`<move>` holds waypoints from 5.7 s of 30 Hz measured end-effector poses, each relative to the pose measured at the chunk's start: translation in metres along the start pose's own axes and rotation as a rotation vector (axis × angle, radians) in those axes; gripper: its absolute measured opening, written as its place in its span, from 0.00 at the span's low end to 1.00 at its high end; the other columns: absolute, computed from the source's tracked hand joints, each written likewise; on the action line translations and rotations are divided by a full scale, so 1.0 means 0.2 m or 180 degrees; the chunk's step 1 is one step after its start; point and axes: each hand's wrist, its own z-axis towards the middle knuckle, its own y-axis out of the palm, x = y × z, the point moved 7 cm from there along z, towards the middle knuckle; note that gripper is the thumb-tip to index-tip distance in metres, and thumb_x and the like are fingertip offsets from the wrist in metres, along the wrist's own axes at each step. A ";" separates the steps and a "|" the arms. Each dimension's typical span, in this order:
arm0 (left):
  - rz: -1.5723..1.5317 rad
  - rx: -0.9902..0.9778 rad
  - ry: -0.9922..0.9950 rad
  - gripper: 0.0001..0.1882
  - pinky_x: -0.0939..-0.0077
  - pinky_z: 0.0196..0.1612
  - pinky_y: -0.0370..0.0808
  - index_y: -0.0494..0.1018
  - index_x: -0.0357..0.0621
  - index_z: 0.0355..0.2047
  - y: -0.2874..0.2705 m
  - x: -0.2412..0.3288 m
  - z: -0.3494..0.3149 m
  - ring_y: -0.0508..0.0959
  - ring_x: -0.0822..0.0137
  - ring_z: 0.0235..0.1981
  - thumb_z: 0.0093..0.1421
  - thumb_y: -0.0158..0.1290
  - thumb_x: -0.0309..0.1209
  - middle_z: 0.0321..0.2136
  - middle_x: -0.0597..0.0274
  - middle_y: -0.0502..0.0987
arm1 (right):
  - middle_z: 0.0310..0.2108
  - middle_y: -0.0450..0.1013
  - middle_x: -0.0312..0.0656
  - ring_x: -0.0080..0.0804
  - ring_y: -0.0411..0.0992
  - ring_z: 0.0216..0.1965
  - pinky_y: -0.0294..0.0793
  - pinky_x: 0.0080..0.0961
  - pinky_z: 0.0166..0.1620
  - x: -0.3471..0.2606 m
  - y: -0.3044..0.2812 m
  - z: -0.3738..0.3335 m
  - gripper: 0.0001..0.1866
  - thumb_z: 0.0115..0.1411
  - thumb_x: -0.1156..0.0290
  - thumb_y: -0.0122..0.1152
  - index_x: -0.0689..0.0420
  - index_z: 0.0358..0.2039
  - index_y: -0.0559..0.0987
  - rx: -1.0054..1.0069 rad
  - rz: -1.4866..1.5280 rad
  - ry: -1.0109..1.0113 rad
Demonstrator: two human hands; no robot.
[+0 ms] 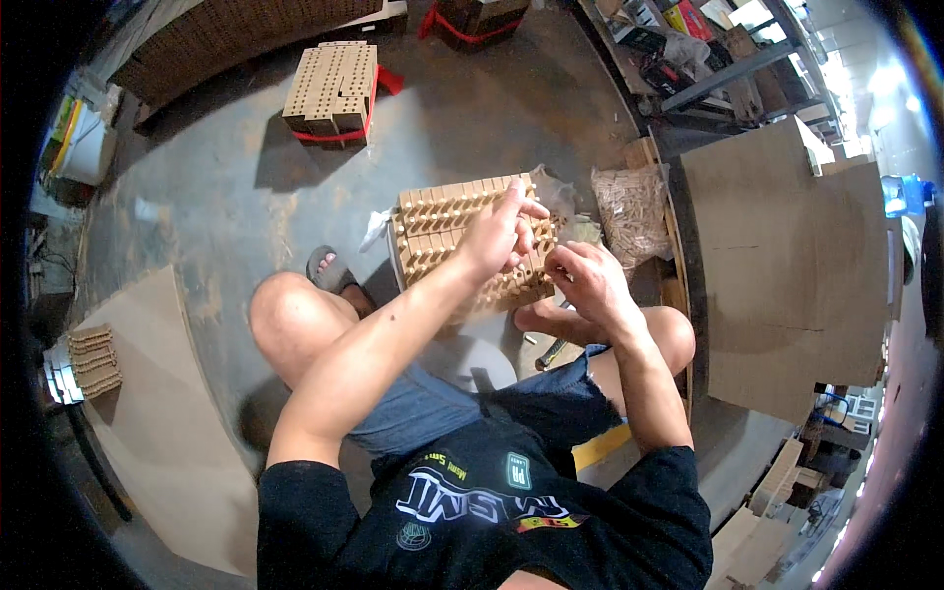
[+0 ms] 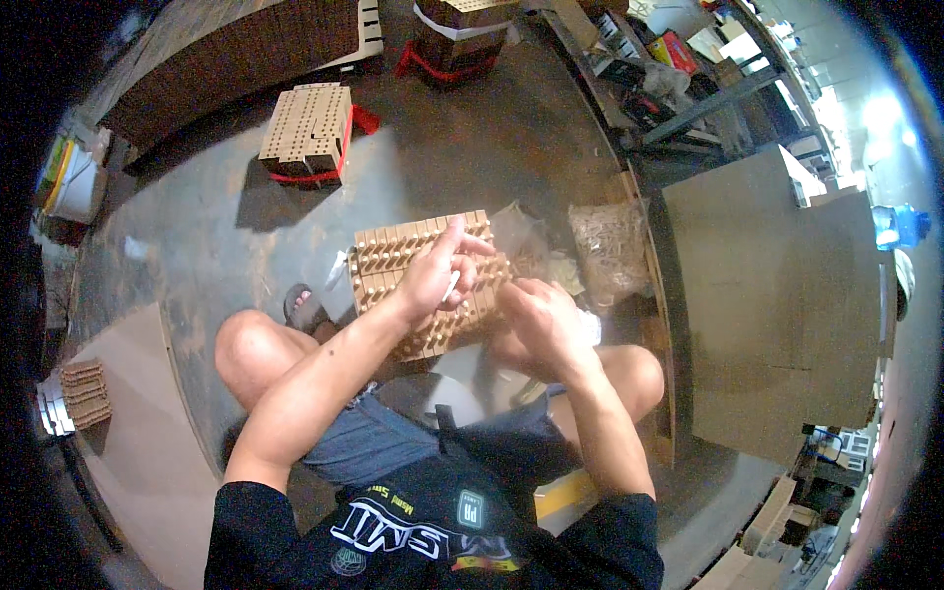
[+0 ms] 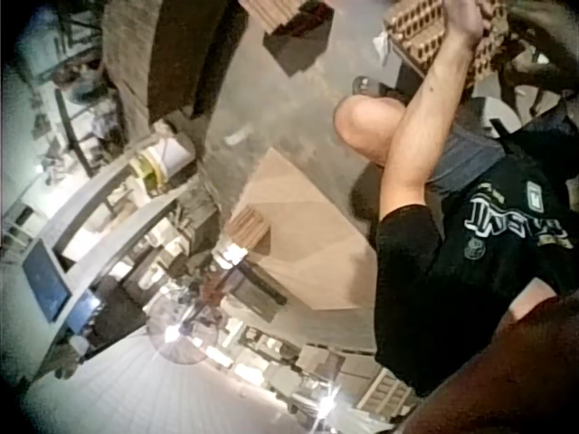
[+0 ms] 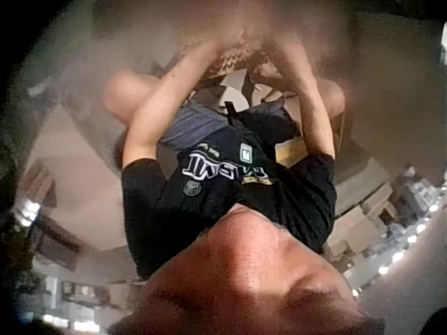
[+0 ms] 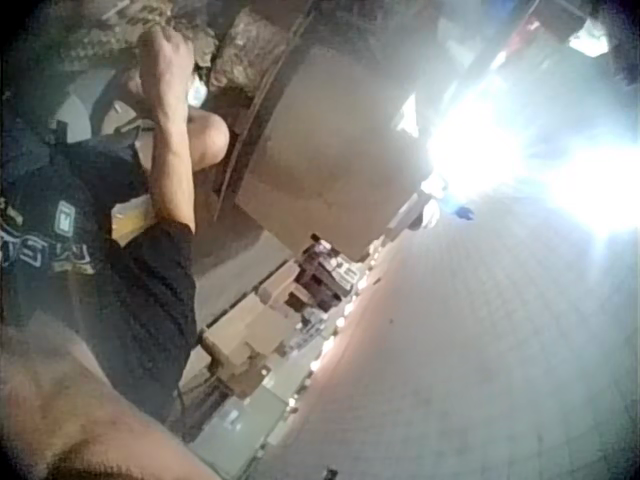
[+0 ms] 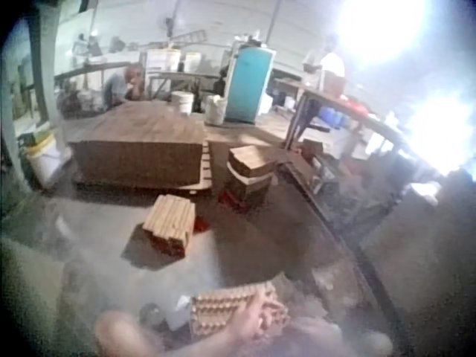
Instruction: The person inserts small wooden pegs into the joints of a wooden lattice structure by hand while sitting on the floor in a workshop.
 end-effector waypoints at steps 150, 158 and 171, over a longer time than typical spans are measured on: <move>-0.0325 0.0483 0.0161 0.47 0.87 0.21 0.63 0.66 0.39 0.61 -0.05 -0.09 0.08 0.66 0.80 0.16 0.69 0.20 0.68 0.19 0.68 0.70 | 0.36 0.81 0.36 0.34 0.77 0.39 0.69 0.32 0.48 -0.34 -0.13 0.10 0.16 0.46 0.75 0.75 0.52 0.38 0.83 0.0730 0.0587 -0.0711; -0.0131 0.0440 0.0218 0.47 0.83 0.27 0.67 0.66 0.38 0.60 -0.01 -0.08 0.07 0.66 0.79 0.19 0.70 0.19 0.68 0.19 0.73 0.69 | 0.36 0.81 0.40 0.38 0.80 0.38 0.79 0.30 0.43 -0.27 -0.14 0.09 0.13 0.49 0.81 0.72 0.55 0.36 0.83 0.0915 0.1255 -0.0297; -0.0319 0.0466 0.0114 0.45 0.88 0.16 0.58 0.66 0.41 0.59 -0.02 -0.03 0.06 0.60 0.83 0.13 0.69 0.21 0.69 0.19 0.74 0.67 | 0.37 0.77 0.42 0.43 0.76 0.42 0.77 0.36 0.44 -0.08 0.01 0.01 0.12 0.53 0.67 0.74 0.55 0.36 0.83 -0.0217 0.0750 0.0021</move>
